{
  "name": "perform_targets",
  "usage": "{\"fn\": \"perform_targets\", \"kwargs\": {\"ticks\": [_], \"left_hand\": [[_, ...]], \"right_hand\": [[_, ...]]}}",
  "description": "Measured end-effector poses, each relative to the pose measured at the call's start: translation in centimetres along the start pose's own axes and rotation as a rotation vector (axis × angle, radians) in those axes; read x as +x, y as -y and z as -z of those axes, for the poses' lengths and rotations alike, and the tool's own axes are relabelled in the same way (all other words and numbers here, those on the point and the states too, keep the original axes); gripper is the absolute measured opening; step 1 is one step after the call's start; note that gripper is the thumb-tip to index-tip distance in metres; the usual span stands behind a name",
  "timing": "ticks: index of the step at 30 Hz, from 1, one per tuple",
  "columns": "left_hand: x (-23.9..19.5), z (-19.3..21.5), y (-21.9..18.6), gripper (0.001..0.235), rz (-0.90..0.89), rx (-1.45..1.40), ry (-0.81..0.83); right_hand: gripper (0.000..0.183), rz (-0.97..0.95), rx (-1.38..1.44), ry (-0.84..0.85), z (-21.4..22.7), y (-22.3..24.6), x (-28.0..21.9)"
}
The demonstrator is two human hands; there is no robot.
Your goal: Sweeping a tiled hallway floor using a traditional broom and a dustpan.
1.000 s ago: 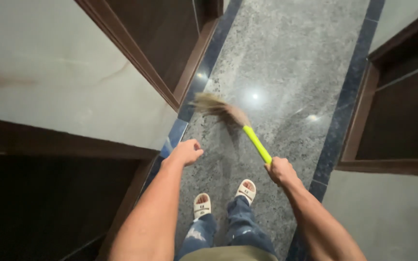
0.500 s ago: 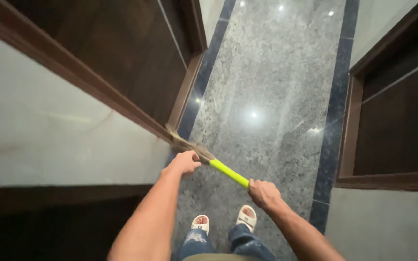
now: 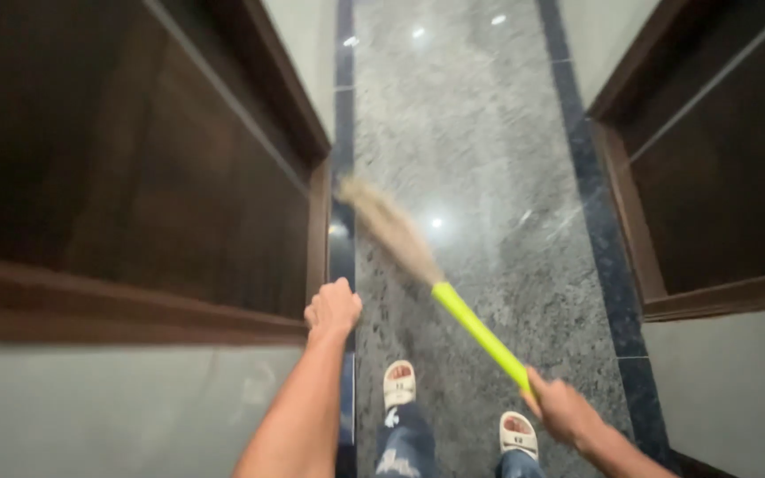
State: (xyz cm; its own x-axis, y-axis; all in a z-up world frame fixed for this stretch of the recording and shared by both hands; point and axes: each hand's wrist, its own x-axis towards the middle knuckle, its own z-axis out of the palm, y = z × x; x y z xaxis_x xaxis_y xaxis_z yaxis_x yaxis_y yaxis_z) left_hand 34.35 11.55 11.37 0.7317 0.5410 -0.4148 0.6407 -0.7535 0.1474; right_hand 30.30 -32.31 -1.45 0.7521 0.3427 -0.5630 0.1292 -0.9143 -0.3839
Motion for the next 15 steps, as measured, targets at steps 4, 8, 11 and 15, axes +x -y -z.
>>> {"fn": "perform_targets", "kwargs": {"ticks": [4,8,11,15], "left_hand": [[4.1,-0.2,-0.6,0.033,-0.098,0.029,0.143],[6.1,-0.6,-2.3,0.033,-0.194,-0.001,0.184],[5.7,0.0,-2.7,0.035,-0.201,0.015,0.222],[5.3,-1.3,-1.0,0.037,-0.189,0.048,0.267]], "right_hand": [[0.059,0.071,-0.227,0.072,-1.0,2.9,-2.9],[0.052,0.022,-0.466,0.133,-0.9,3.3,-2.2],[0.034,-0.188,-0.528,0.025,-0.5,0.9,-0.5],[0.030,-0.226,-0.568,-0.164,1.3,-1.6,5.3]]}}
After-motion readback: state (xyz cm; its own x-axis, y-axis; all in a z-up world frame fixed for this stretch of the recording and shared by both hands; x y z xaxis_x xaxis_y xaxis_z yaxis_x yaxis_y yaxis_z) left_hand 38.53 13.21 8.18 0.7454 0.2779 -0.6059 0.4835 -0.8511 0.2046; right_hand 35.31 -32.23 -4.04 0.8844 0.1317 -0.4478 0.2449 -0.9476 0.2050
